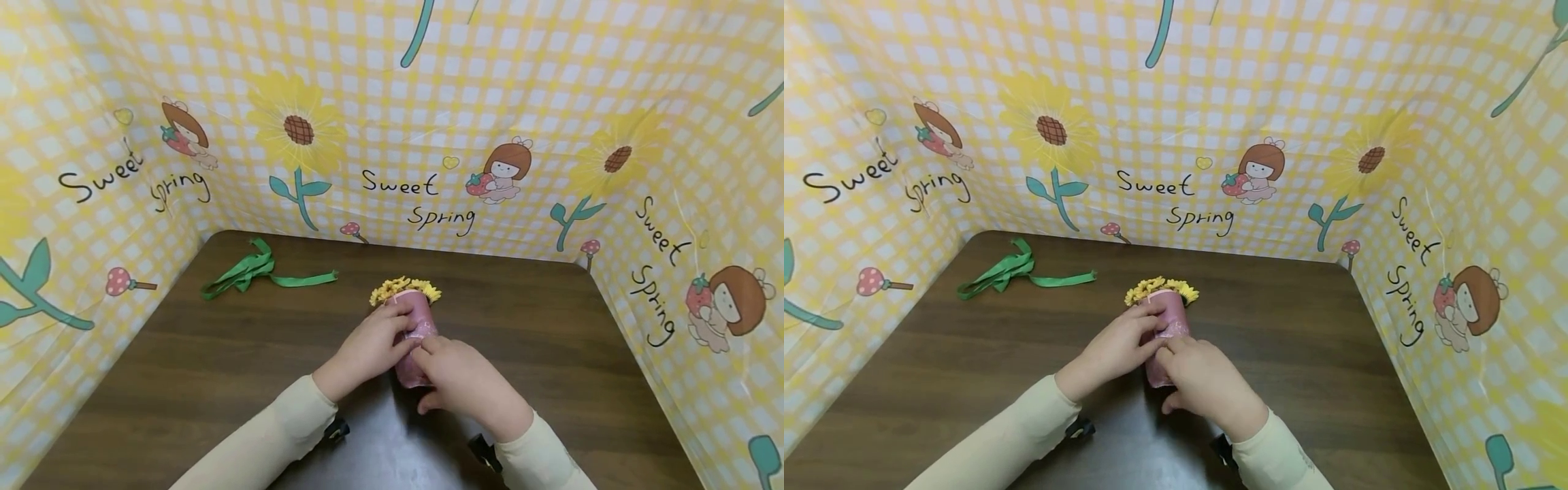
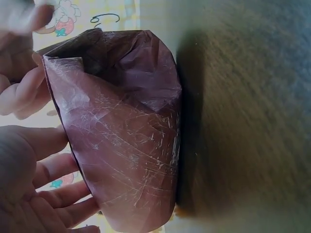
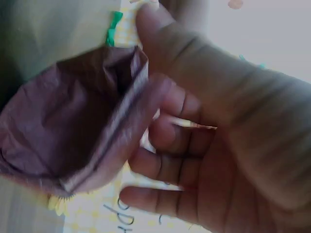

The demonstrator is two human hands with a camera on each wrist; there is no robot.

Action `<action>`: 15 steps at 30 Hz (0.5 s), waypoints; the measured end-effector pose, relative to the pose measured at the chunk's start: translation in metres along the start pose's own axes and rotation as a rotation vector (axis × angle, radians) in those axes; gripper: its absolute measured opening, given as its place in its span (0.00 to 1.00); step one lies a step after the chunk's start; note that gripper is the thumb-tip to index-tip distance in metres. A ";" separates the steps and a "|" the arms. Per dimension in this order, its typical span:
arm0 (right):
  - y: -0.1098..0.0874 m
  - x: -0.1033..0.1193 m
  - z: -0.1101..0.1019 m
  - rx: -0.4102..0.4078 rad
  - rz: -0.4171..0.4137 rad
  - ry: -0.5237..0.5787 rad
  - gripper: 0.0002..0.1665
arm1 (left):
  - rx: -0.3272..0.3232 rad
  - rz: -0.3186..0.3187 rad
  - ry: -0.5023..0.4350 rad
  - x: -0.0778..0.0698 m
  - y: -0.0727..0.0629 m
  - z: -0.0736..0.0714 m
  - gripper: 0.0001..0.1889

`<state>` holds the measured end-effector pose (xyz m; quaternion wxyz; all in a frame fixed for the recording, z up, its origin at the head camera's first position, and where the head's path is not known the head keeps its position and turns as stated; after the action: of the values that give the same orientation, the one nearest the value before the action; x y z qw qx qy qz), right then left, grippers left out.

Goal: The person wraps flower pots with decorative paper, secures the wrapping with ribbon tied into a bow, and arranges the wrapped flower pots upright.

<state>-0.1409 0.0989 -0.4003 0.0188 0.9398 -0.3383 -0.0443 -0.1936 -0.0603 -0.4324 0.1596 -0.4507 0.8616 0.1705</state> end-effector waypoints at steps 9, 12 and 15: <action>0.002 0.024 0.001 -0.161 -0.070 -0.323 0.11 | -0.001 -0.013 -0.016 -0.003 0.002 0.006 0.21; 0.000 0.030 0.002 -0.176 -0.061 -0.372 0.09 | 0.000 -0.023 -0.016 -0.002 0.001 0.008 0.21; -0.003 0.034 0.003 -0.192 0.021 -0.365 0.08 | -0.002 -0.028 -0.012 -0.001 0.001 0.009 0.21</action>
<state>-0.1132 0.0791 -0.4058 0.0472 0.9065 -0.3399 -0.2458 -0.1925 -0.0553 -0.4397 0.1666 -0.4618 0.8541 0.1719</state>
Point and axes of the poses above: each hand's wrist, its own y-axis towards the middle knuckle, its own z-axis out of the palm, x = y × z, the point moved 3 cm from there along y, towards the middle knuckle, and after that the axes turned 7 degrees about x, right-handed, at the moved point
